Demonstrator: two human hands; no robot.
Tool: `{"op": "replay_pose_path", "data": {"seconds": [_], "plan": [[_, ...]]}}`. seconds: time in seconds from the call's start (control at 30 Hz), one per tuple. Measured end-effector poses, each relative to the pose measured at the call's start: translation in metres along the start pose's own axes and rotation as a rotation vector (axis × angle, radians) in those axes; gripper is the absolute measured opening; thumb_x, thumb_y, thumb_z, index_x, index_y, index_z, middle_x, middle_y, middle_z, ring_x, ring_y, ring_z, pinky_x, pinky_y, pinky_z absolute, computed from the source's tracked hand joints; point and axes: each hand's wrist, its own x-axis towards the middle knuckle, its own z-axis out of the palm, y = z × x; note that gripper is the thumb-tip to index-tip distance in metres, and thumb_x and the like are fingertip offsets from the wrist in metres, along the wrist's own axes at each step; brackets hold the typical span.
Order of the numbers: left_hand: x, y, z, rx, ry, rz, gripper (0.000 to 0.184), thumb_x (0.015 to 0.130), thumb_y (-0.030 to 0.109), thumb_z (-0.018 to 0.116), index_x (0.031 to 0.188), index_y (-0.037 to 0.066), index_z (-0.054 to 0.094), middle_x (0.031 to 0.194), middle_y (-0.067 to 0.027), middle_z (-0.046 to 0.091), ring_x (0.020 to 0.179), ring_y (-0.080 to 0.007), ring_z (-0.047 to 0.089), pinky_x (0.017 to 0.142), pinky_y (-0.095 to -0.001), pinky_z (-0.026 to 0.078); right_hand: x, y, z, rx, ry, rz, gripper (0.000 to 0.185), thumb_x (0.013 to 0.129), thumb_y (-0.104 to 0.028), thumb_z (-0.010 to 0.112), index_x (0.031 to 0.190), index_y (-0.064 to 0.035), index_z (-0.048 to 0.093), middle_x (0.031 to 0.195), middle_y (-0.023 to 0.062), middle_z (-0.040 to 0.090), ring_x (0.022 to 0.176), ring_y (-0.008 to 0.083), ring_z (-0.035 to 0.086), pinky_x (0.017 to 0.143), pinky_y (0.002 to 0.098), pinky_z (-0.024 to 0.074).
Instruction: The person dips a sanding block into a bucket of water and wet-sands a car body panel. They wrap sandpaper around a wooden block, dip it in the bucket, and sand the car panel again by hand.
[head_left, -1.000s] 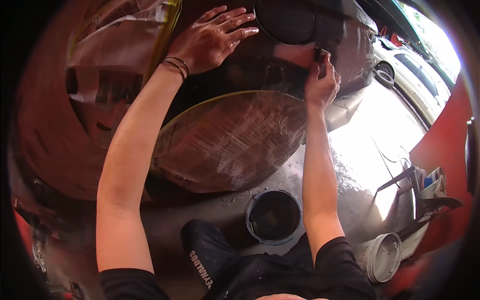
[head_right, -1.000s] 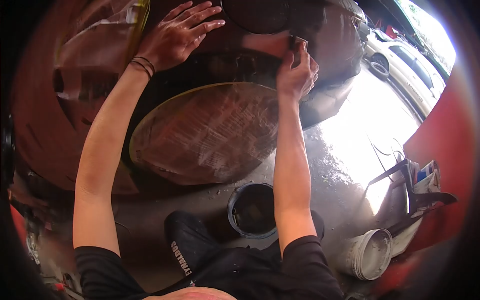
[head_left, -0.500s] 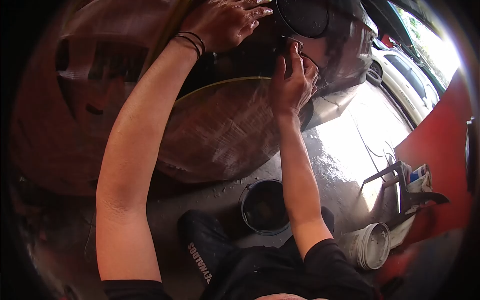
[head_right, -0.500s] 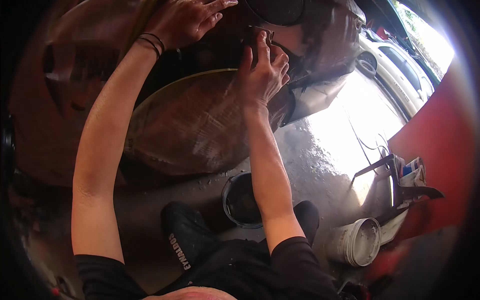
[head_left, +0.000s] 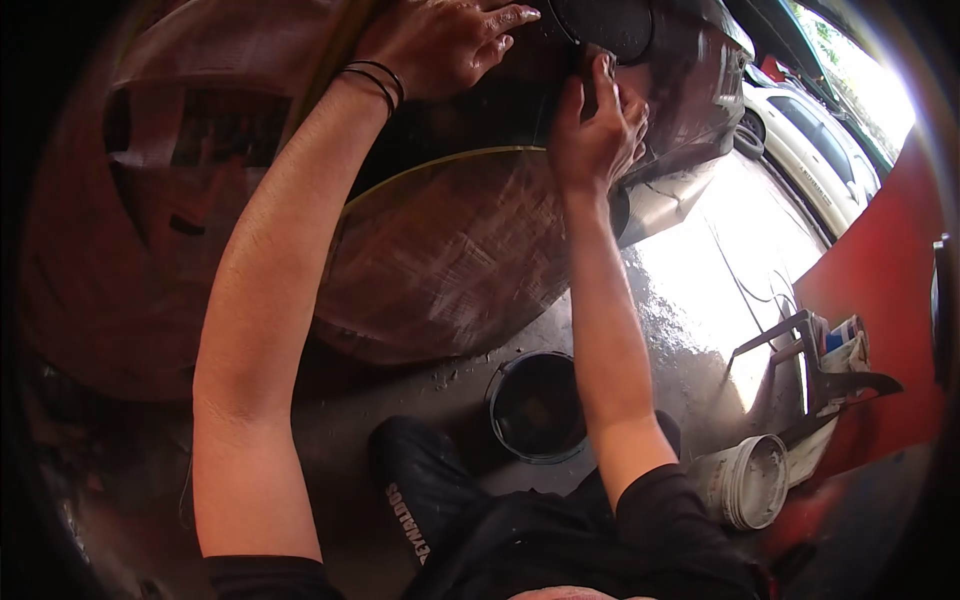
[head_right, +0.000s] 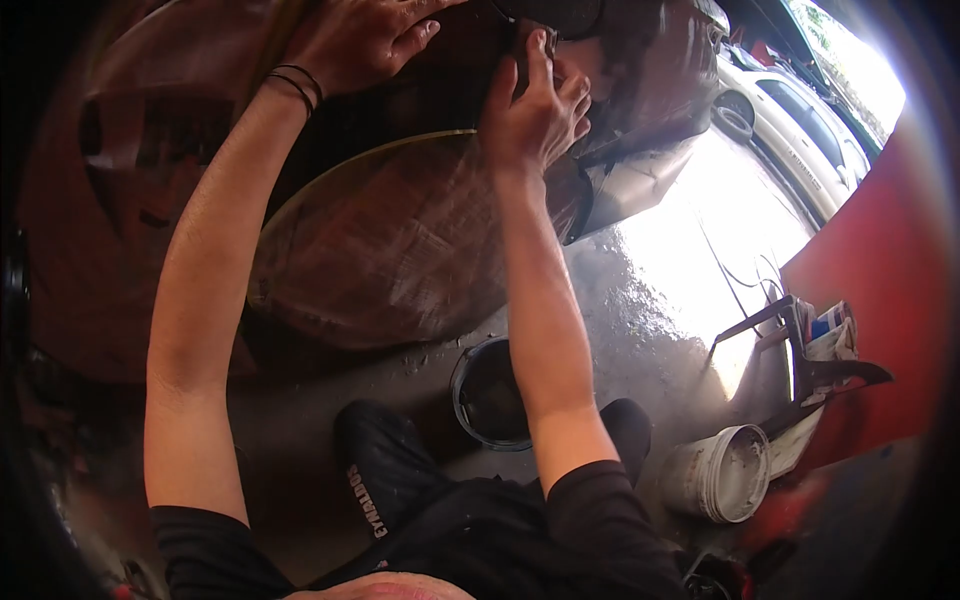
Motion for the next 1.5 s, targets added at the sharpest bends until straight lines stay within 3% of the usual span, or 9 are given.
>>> {"op": "replay_pose_path", "data": {"seconds": [0.17, 0.3, 0.4, 0.6, 0.73, 0.97, 1.17, 1.43, 1.5], "plan": [[0.002, 0.001, -0.004, 0.014, 0.007, 0.022, 0.047, 0.101, 0.025, 0.064, 0.145, 0.009, 0.068, 0.161, -0.0127, 0.059, 0.156, -0.0265, 0.047, 0.134, -0.0468, 0.028, -0.009, 0.011, -0.020, -0.138, -0.009, -0.131, 0.049, 0.095, -0.037, 0.079, 0.143, -0.0261, 0.075, 0.122, 0.0122, 0.067, 0.125, 0.0345, 0.061, 0.108, 0.0553, 0.0445], [0.003, 0.002, -0.004, -0.034, 0.023, 0.000, 0.043, 0.101, 0.019, 0.062, 0.142, 0.007, 0.069, 0.158, -0.0131, 0.061, 0.154, -0.0276, 0.049, 0.133, -0.0474, 0.030, 0.038, 0.060, -0.015, 0.002, -0.031, 0.273, 0.049, 0.092, -0.041, 0.083, 0.139, -0.0274, 0.077, 0.110, 0.0112, 0.072, 0.120, 0.0315, 0.067, 0.101, 0.0619, 0.0509], [0.007, -0.001, -0.006, -0.081, 0.041, -0.020, 0.041, 0.101, 0.013, 0.060, 0.141, 0.006, 0.069, 0.153, -0.0148, 0.065, 0.151, -0.0303, 0.054, 0.131, -0.0489, 0.034, 0.025, 0.023, 0.010, -0.145, 0.144, -0.006, 0.051, 0.090, -0.052, 0.084, 0.135, -0.0291, 0.080, 0.107, 0.0076, 0.077, 0.109, 0.0274, 0.069, 0.095, 0.0482, 0.0555], [0.004, 0.002, -0.015, -0.122, 0.070, -0.027, 0.041, 0.100, 0.006, 0.057, 0.139, 0.003, 0.068, 0.147, -0.0174, 0.068, 0.145, -0.0342, 0.059, 0.127, -0.0510, 0.040, 0.020, 0.000, -0.020, -0.135, -0.027, -0.086, 0.047, 0.094, -0.047, 0.078, 0.137, -0.0287, 0.078, 0.120, 0.0055, 0.075, 0.119, 0.0281, 0.066, 0.106, 0.0558, 0.0424], [0.009, 0.009, -0.012, -0.076, 0.059, -0.053, 0.042, 0.100, 0.007, 0.058, 0.141, 0.004, 0.067, 0.147, -0.0179, 0.068, 0.146, -0.0346, 0.058, 0.128, -0.0511, 0.039, 0.047, 0.071, -0.018, -0.042, -0.051, 0.370, 0.049, 0.091, -0.039, 0.082, 0.138, -0.0300, 0.077, 0.115, 0.0113, 0.073, 0.119, 0.0286, 0.066, 0.104, 0.0593, 0.0440], [0.010, 0.016, -0.020, -0.059, 0.020, -0.071, 0.042, 0.102, 0.011, 0.058, 0.142, 0.005, 0.067, 0.147, -0.0179, 0.068, 0.146, -0.0351, 0.058, 0.128, -0.0513, 0.039, 0.011, -0.012, -0.022, 0.018, -0.056, -0.158, 0.047, 0.090, -0.038, 0.083, 0.136, -0.0276, 0.078, 0.113, 0.0107, 0.071, 0.115, 0.0301, 0.066, 0.102, 0.0546, 0.0454], [0.015, 0.022, -0.021, 0.008, -0.006, -0.071, 0.041, 0.103, 0.013, 0.059, 0.143, 0.004, 0.067, 0.147, -0.0172, 0.068, 0.147, -0.0354, 0.057, 0.128, -0.0517, 0.038, 0.051, 0.096, -0.011, -0.103, 0.079, 0.213, 0.049, 0.090, -0.037, 0.084, 0.138, -0.0298, 0.077, 0.106, 0.0084, 0.072, 0.111, 0.0290, 0.066, 0.101, 0.0555, 0.0457], [0.015, 0.024, -0.026, 0.014, -0.042, -0.062, 0.042, 0.102, 0.014, 0.060, 0.143, 0.004, 0.067, 0.148, -0.0178, 0.067, 0.146, -0.0368, 0.057, 0.127, -0.0525, 0.038, 0.007, 0.035, -0.032, -0.139, -0.010, -0.156, 0.046, 0.094, -0.047, 0.079, 0.137, -0.0307, 0.077, 0.116, 0.0026, 0.073, 0.118, 0.0242, 0.066, 0.095, 0.0490, 0.0484], [0.019, 0.025, -0.027, 0.028, -0.043, -0.077, 0.043, 0.102, 0.014, 0.059, 0.144, 0.004, 0.066, 0.149, -0.0177, 0.067, 0.147, -0.0367, 0.056, 0.128, -0.0525, 0.038, 0.020, 0.092, -0.036, -0.045, -0.021, 0.195, 0.044, 0.095, -0.044, 0.080, 0.134, -0.0243, 0.079, 0.109, 0.0078, 0.080, 0.111, 0.0321, 0.068, 0.098, 0.0474, 0.0568]]}}
